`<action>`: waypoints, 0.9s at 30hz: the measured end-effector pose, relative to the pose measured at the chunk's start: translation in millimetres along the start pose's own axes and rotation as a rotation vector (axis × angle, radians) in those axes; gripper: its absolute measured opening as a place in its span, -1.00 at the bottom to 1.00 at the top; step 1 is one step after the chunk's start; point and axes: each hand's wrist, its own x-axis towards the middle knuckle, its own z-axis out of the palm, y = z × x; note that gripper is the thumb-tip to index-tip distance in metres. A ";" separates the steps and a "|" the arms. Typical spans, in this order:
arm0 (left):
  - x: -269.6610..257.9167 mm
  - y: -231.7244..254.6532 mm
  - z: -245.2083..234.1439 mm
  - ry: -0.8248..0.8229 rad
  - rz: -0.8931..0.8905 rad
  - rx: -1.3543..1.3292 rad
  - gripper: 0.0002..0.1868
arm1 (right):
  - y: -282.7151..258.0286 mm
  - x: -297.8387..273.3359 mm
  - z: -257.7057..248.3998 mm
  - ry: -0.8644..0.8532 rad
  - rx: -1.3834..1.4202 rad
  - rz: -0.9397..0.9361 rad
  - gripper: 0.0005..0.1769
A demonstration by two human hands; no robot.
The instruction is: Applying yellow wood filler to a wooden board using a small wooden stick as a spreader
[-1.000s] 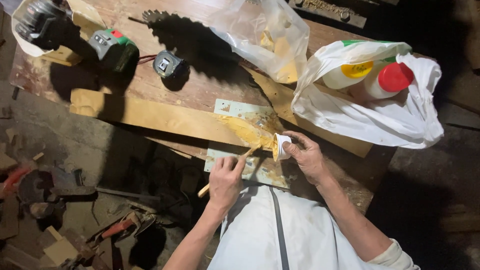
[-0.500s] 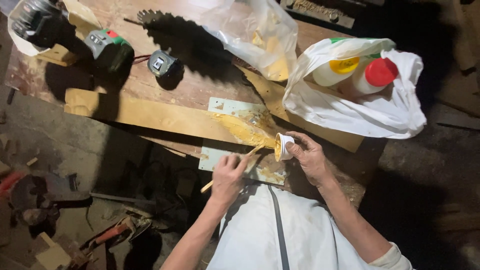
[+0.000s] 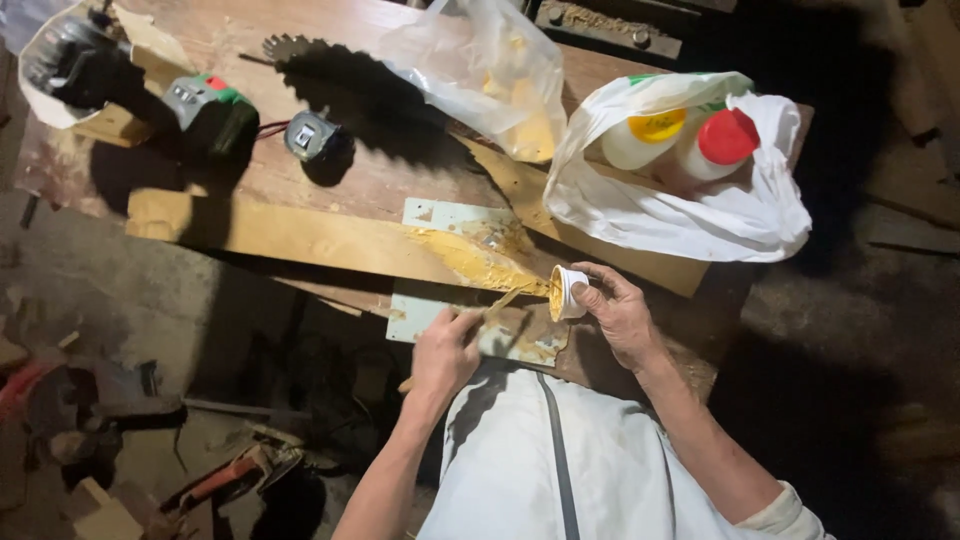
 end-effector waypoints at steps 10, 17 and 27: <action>8.0 1.2 0.2 -0.009 -0.037 0.138 -0.79 | 4.9 2.6 -5.9 -0.034 0.035 0.029 -0.47; 7.8 -13.4 -6.9 0.117 0.028 0.174 -0.85 | 3.8 7.5 -6.5 -0.042 0.011 0.015 -0.48; 13.9 -44.2 -15.3 0.167 -0.076 0.125 -0.83 | -25.4 -12.4 21.4 -0.043 -0.054 -0.012 -0.51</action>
